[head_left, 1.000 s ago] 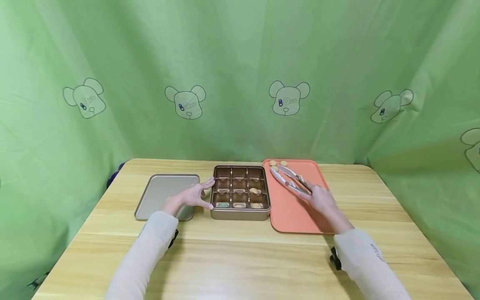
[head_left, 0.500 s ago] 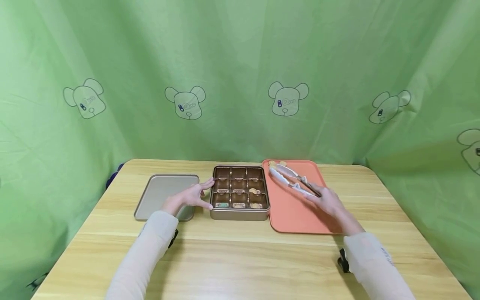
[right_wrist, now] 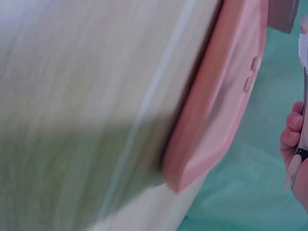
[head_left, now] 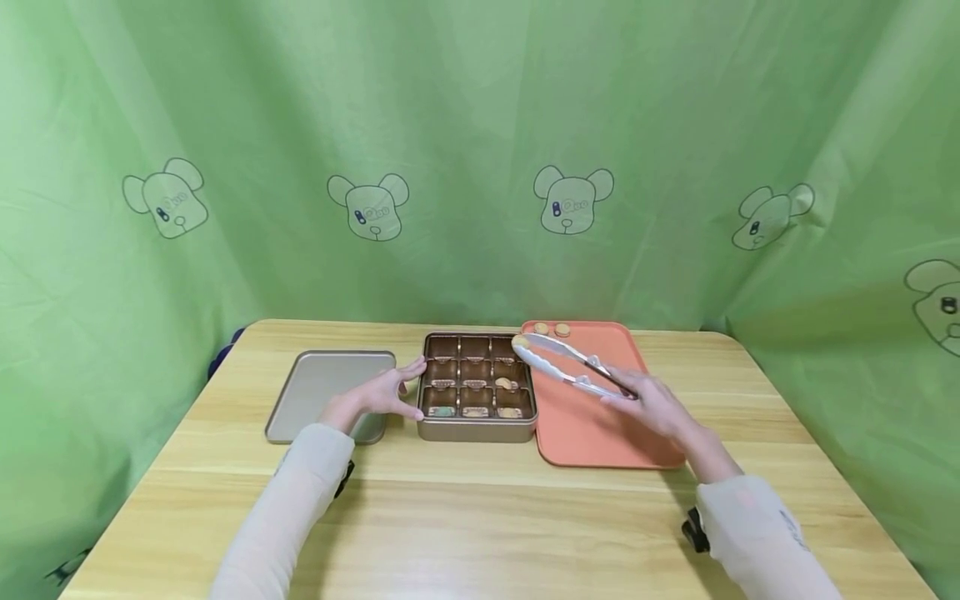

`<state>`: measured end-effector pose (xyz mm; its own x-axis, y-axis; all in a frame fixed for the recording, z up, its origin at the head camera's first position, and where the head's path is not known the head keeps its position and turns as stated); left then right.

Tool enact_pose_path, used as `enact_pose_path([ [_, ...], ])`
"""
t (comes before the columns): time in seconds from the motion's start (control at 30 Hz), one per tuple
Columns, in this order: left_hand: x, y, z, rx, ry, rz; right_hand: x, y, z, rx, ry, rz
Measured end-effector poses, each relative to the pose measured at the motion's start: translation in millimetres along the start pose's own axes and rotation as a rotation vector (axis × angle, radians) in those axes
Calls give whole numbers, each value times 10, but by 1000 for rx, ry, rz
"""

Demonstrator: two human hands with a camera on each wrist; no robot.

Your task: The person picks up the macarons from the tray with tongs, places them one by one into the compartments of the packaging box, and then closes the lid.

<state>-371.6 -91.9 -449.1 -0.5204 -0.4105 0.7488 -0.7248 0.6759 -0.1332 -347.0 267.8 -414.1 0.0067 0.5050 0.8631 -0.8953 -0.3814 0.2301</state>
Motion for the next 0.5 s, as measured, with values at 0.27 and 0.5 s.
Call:
enact_pose_path([
  [0.27, -13, -1, 20, 2, -22, 0, -74, 37, 306, 85, -32, 28],
  [0.5, -15, 12, 20, 2, -32, 0, -152, 68, 426, 85, -59, 61],
])
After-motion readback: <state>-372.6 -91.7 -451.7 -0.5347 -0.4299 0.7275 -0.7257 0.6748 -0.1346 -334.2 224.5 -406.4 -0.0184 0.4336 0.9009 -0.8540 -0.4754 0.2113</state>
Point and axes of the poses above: each hand's wrist, its own y-axis towards the middle knuckle, its own x-axis out of the back of the hand, z = x × y, the point moved 9 cm from there along y, towards the middle knuckle, and after that the axes turned 3 degrees about z, right-handed, at the moved point
